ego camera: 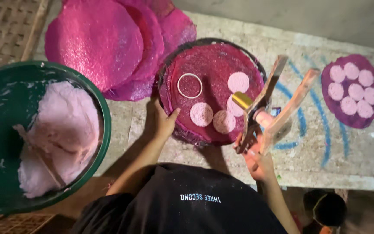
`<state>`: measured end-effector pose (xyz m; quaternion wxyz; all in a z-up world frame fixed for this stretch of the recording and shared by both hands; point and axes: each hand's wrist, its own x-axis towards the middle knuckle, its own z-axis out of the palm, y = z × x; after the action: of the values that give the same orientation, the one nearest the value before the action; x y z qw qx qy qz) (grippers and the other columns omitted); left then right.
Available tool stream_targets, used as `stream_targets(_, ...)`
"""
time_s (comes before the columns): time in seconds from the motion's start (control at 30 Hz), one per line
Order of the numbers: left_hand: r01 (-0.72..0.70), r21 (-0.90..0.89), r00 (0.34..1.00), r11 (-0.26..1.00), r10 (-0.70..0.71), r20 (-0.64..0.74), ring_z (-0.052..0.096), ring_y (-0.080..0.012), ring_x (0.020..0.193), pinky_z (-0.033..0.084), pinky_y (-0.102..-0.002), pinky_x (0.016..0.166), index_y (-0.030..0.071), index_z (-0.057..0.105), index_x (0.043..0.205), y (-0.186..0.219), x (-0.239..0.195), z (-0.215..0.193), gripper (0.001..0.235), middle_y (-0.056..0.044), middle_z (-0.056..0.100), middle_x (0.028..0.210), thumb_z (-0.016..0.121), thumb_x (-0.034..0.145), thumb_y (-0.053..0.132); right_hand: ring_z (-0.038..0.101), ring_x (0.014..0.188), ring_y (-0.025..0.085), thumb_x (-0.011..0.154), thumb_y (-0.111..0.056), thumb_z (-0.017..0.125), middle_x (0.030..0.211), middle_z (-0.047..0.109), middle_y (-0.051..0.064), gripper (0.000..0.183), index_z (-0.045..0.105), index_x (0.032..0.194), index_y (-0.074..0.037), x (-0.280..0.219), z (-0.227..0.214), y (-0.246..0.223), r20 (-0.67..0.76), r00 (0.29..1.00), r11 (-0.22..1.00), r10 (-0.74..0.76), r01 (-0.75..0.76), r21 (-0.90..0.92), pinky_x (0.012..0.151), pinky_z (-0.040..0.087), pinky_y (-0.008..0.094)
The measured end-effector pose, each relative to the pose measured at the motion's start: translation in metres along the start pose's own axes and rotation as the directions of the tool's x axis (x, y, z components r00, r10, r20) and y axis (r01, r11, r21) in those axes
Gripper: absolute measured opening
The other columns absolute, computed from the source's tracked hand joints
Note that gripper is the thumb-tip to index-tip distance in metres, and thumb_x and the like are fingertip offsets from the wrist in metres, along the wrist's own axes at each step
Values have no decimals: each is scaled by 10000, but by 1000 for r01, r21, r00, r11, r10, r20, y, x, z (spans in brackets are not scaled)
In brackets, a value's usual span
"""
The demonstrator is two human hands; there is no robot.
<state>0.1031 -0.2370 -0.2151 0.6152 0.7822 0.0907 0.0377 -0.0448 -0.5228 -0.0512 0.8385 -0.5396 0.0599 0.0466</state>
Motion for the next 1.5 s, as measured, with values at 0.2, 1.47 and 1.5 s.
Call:
stream_targets(0.2, -424, 492, 904, 761, 389, 177, 220, -513, 1393, 191, -658, 1135, 159, 535, 1438, 102, 4, -29, 731, -234, 246, 1521, 792, 754, 167, 577, 1158, 287, 836, -315, 785, 1273, 563, 159, 920, 280, 1564, -71, 13, 13, -7, 93, 994, 992, -63, 52, 114, 1041, 456, 483)
stream_targets(1.47, 482, -823, 772, -300, 589, 238, 600, -161, 989, 522, -408, 1047, 171, 538, 1053, 103, 179, 8, 207, 24, 604, 986, 502, 1000, 369, 697, 764, 193, 885, -798, 152, 798, 725, 79, 948, 714, 977, -41, 209, 71, -76, -36, 696, 232, 717, -287, -929, 759, 560, 361)
stream_targets(1.5, 469, -827, 781, -309, 582, 226, 602, -160, 984, 526, -415, 1038, 171, 540, 1053, 99, 175, 11, 217, 21, 610, 986, 507, 1000, 379, 692, 747, 194, 886, -800, 165, 791, 728, 80, 951, 722, 970, -34, 207, 71, -75, -32, 697, 251, 717, -300, -920, 751, 553, 355)
